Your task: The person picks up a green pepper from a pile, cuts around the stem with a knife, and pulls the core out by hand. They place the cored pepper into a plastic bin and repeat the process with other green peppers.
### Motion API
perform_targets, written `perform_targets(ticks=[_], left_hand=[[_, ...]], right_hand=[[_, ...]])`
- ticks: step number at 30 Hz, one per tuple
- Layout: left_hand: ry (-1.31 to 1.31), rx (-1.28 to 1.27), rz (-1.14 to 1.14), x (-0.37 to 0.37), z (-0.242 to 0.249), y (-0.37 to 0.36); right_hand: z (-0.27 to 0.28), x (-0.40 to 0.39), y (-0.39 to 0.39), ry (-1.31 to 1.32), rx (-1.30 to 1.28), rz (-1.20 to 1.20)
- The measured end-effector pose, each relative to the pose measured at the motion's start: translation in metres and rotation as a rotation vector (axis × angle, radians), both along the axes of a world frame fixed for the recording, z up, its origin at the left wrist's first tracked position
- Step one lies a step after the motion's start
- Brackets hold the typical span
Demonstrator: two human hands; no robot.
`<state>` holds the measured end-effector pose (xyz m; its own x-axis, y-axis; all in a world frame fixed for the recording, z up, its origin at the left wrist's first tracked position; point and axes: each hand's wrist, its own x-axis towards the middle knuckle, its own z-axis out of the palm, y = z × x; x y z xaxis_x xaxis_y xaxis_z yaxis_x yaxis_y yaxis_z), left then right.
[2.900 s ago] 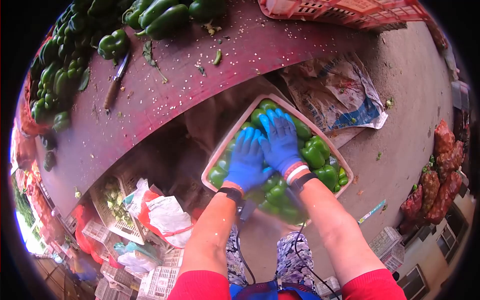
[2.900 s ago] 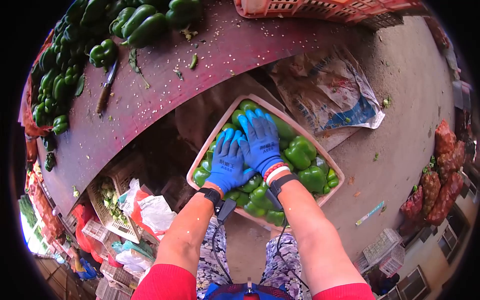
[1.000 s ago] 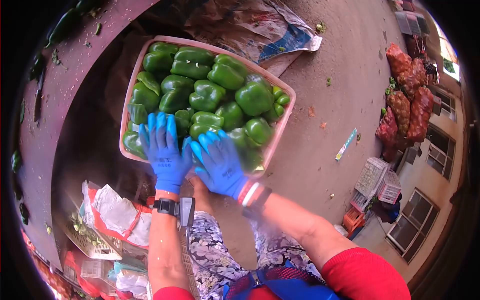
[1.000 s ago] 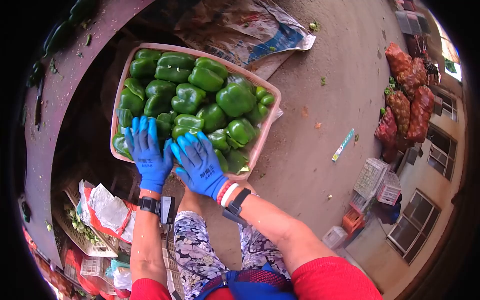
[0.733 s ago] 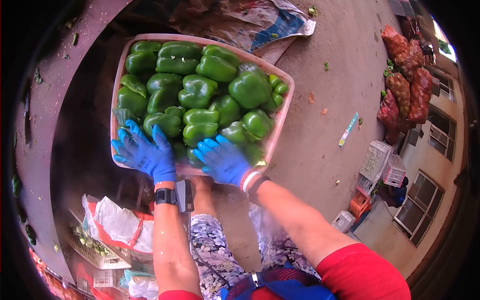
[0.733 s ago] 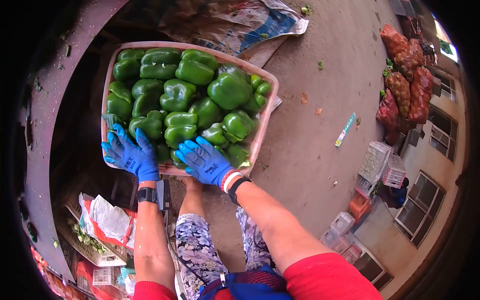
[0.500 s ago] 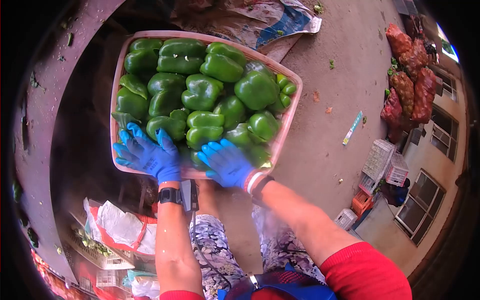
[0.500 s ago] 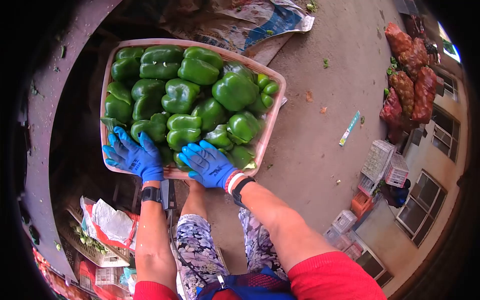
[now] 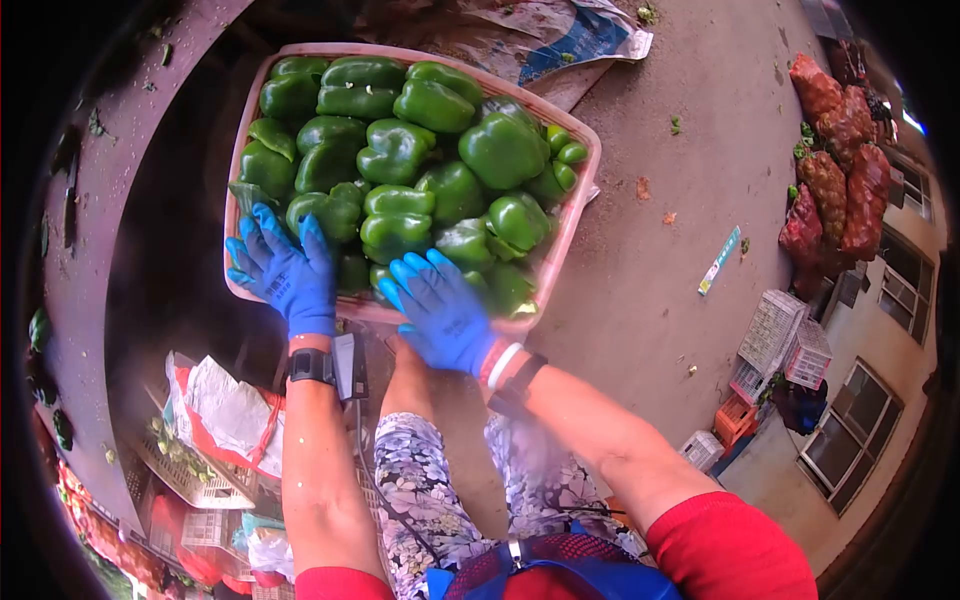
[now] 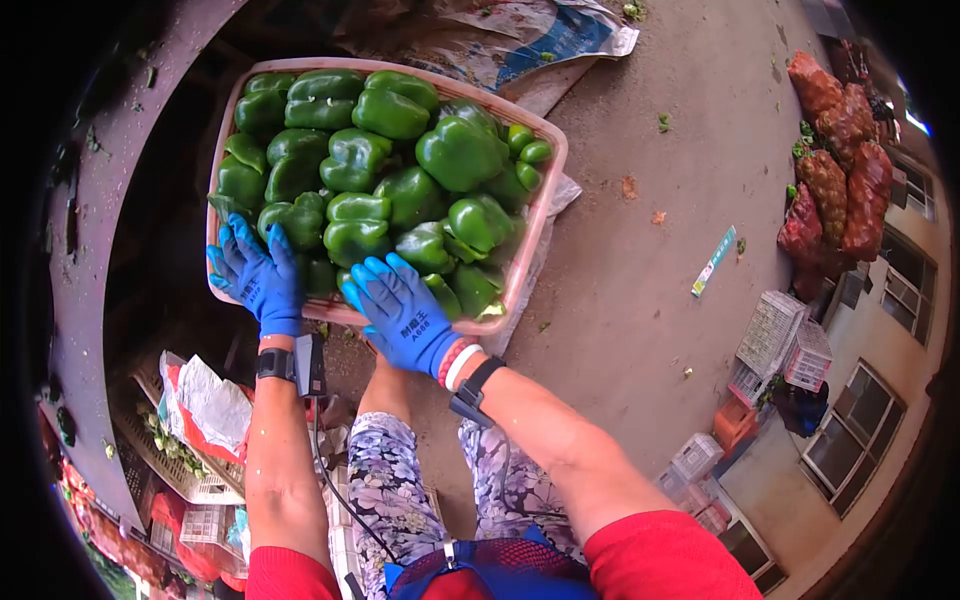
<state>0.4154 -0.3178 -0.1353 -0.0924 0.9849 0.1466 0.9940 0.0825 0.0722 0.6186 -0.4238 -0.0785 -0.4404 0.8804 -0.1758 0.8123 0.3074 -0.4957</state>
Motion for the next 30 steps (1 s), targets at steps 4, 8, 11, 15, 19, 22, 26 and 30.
perform_targets(ticks=[4,8,11,15,19,22,26,30], left_hand=[[0.002,0.031,-0.1,0.014,0.074,-0.022],[-0.447,-0.313,-0.276,0.077,0.08,-0.11],[-0.467,-0.721,-0.37,0.131,0.063,-0.144],[-0.428,-0.895,-0.366,0.162,0.034,-0.136],[-0.349,-0.931,-0.364,0.168,0.032,-0.135],[-0.316,-1.008,-0.369,0.174,0.021,-0.129],[-0.27,-1.097,-0.302,0.181,0.017,-0.121],[-0.172,-1.05,-0.335,0.186,0.012,-0.123]], right_hand=[[0.053,0.037,-0.066,0.142,0.053,-0.175],[0.033,0.093,-0.111,0.056,-0.2,-0.651],[0.011,0.113,-0.085,0.014,-0.459,-0.669],[-0.01,0.12,-0.055,-0.065,-0.588,-0.588],[-0.016,0.123,-0.039,-0.017,-0.731,-0.631],[-0.08,0.118,-0.062,-0.075,-0.722,-0.59],[-0.096,0.106,-0.069,-0.18,-0.642,-0.638],[-0.095,0.091,-0.054,-0.256,-0.694,-0.715]])
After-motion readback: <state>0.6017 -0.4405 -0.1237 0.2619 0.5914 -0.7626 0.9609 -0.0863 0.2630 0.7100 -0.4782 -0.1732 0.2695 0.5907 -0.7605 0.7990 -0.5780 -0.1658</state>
